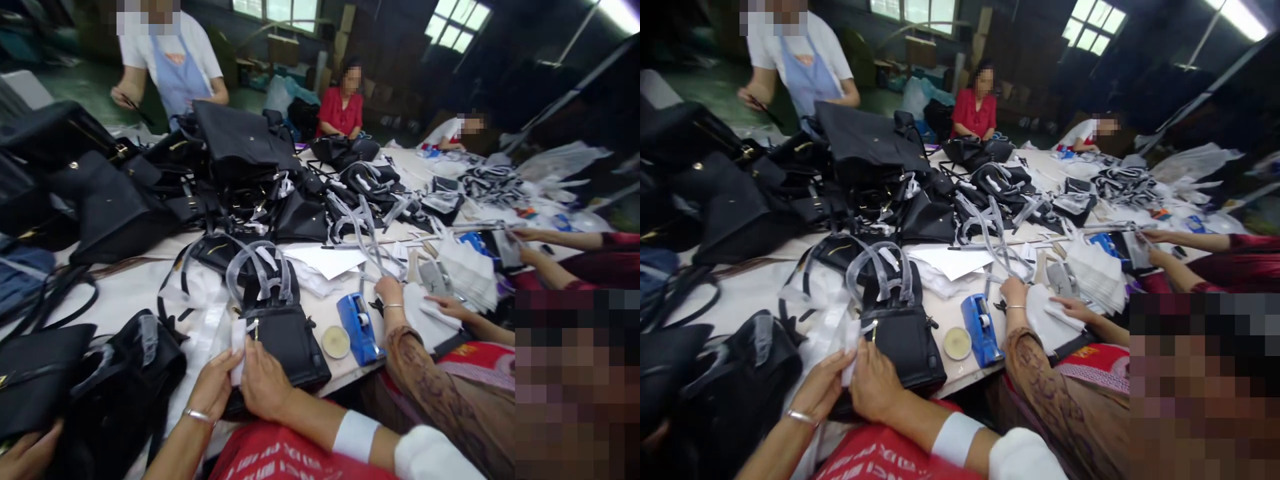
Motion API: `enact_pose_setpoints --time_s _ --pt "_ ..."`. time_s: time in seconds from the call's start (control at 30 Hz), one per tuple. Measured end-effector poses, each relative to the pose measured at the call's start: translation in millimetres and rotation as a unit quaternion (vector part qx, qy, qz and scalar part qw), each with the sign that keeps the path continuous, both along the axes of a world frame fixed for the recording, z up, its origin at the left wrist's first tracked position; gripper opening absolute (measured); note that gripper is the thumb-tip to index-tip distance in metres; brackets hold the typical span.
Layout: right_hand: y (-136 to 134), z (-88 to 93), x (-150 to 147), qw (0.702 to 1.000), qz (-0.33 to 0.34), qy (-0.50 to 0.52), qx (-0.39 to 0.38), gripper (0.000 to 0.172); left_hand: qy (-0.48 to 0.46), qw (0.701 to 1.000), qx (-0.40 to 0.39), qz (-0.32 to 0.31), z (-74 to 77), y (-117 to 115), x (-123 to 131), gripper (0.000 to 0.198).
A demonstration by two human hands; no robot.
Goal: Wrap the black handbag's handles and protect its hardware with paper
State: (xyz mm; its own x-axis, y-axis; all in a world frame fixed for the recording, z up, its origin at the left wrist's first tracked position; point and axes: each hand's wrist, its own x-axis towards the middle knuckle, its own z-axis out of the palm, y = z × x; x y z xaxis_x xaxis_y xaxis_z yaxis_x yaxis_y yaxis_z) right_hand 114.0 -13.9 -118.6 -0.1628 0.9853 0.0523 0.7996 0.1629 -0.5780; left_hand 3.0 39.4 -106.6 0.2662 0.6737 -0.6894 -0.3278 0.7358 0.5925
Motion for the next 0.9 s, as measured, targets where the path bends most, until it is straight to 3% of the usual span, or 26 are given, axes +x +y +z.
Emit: enact_pose_setpoints --time_s 0.07,0.13,0.17,0.23,0.3,0.4,0.6,0.8,0.9 --pt "-12 14.8 25 0.999 0.042 -0.017 0.013 0.076 0.02 1.0 -0.004 0.003 -2.0 1 1 0.02" --pt "-26 27.2 65 0.999 0.02 -0.03 0.024 0.061 0.051 0.999 0.003 0.002 -2.9 -1 2 0.015" --pt "-34 30.5 90 0.999 -0.024 -0.039 0.028 0.051 0.068 0.998 0.006 0.0 -3.6 -2 2 0.014" --pt "-51 30.5 146 0.981 -0.18 -0.071 0.025 0.035 0.094 0.995 0.012 -0.006 -5.8 -3 2 0.016" --pt "-67 23.1 199 0.933 -0.333 -0.137 -0.027 0.027 0.098 0.995 0.017 -0.017 -8.8 -4 3 0.019" --pt "-86 6.0 251 0.892 -0.382 -0.206 -0.127 0.024 0.099 0.994 0.019 -0.036 -12.7 -3 4 0.022" --pt "-98 -18.5 268 0.887 -0.386 -0.182 -0.177 0.022 0.105 0.993 0.026 -0.042 -11.1 -5 3 0.023" --pt "-129 -19.9 285 0.899 -0.39 -0.114 -0.164 0.032 0.111 0.993 0.034 -0.033 -13.5 -8 3 0.023" --pt "-149 -20.0 286 0.887 -0.433 -0.069 -0.144 0.029 0.113 0.992 0.039 -0.05 -17.6 -6 4 0.025"
